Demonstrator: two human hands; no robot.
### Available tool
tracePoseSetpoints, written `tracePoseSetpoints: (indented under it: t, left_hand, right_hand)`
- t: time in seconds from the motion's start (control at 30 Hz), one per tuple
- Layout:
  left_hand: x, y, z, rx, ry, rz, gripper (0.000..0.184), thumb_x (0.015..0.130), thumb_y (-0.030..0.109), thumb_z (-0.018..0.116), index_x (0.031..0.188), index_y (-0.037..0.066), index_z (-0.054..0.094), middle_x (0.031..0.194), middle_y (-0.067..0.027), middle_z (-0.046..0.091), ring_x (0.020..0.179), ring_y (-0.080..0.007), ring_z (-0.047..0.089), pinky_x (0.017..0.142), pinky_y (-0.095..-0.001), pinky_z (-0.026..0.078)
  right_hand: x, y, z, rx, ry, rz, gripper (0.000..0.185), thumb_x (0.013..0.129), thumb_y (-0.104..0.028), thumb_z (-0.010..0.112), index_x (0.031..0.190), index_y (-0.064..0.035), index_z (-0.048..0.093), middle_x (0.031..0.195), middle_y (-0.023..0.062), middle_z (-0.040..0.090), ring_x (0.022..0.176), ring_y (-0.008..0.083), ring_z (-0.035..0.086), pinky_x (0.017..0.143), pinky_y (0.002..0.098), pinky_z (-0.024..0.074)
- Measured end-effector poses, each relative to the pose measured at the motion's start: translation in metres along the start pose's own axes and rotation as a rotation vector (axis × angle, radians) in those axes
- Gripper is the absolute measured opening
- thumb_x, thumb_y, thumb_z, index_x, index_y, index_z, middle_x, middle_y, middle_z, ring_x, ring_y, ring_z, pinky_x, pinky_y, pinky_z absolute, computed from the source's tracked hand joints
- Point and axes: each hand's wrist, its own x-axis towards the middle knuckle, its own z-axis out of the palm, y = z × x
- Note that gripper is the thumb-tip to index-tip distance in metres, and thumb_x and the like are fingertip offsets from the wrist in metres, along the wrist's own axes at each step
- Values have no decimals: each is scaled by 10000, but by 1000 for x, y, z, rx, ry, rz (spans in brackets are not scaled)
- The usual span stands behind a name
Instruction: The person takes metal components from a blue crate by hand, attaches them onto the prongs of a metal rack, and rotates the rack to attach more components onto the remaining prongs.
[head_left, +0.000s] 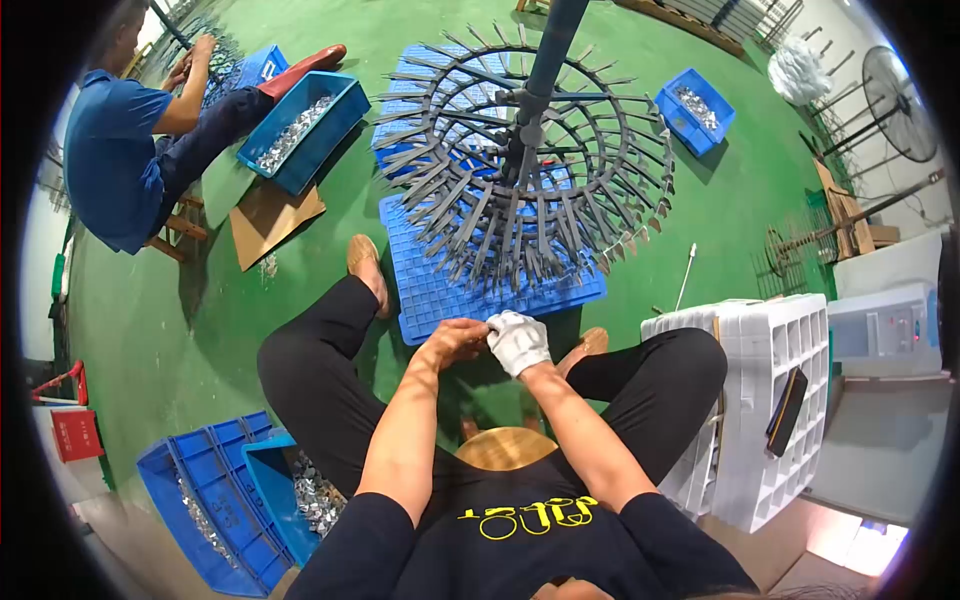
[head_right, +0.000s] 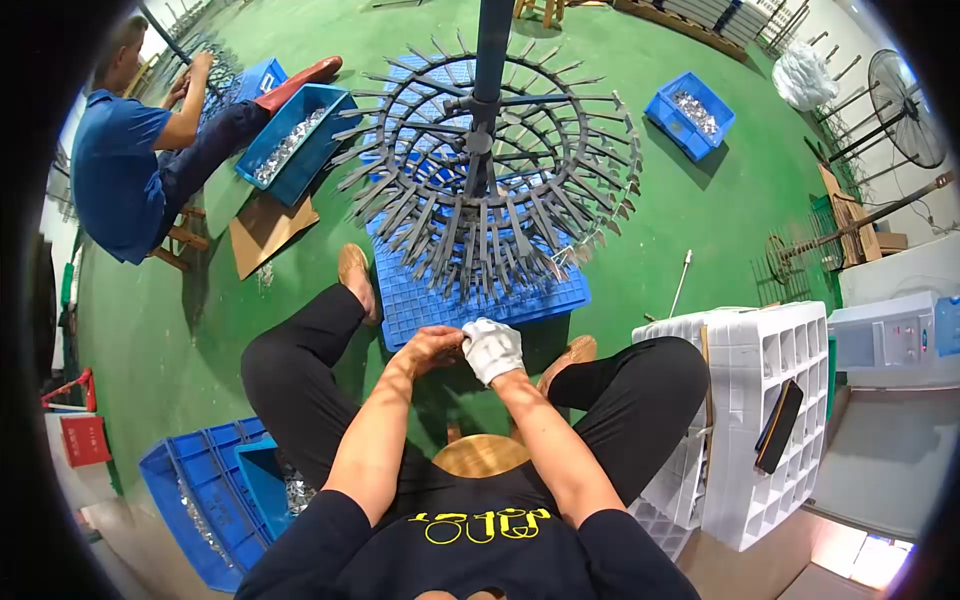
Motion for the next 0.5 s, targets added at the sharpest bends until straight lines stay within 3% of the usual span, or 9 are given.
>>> tracePoseSetpoints:
  t: [0.1,0.13,0.23,0.27,0.43,0.5]
  left_hand:
    - [4,-3,-6,-48,-17,25,295,836,313,702,1041,108,649,911,-10,661,858,-138,607,747,-318,468]
    - [5,-4,-10,-85,-22,33,278,837,306,702,1032,113,652,912,-9,661,862,-138,604,747,-318,468]
    - [10,-4,-13,-167,20,34,225,850,300,687,999,133,664,930,9,657,873,-129,593,748,-321,468]
    - [11,-5,-11,-177,39,34,221,852,305,684,993,136,664,932,14,655,878,-126,591,744,-321,468]
    - [20,-3,-10,-144,56,24,236,862,341,676,982,139,656,889,41,642,852,-108,582,681,-288,474]
    - [29,-1,-16,-243,119,59,235,854,340,691,955,132,653,754,34,602,666,-96,558,553,-252,446]
  right_hand:
    - [0,0,12,207,165,56,196,788,-230,584,919,-135,695,945,100,681,883,278,650,779,386,512]
    - [-1,-2,14,295,197,205,234,773,-267,602,928,-129,710,962,105,688,911,284,649,812,375,507]
    - [2,0,12,343,-44,347,268,751,-324,629,889,-110,712,931,114,693,911,298,646,826,379,500]
    - [2,-1,12,440,-56,373,319,730,-375,645,871,-97,711,924,124,694,905,305,647,831,380,497]
    - [4,-3,24,467,76,449,257,720,-333,639,812,-103,706,853,125,692,837,309,654,773,386,507]
    - [7,-4,21,391,56,493,251,715,-339,658,787,-103,704,839,121,693,807,298,660,746,382,510]
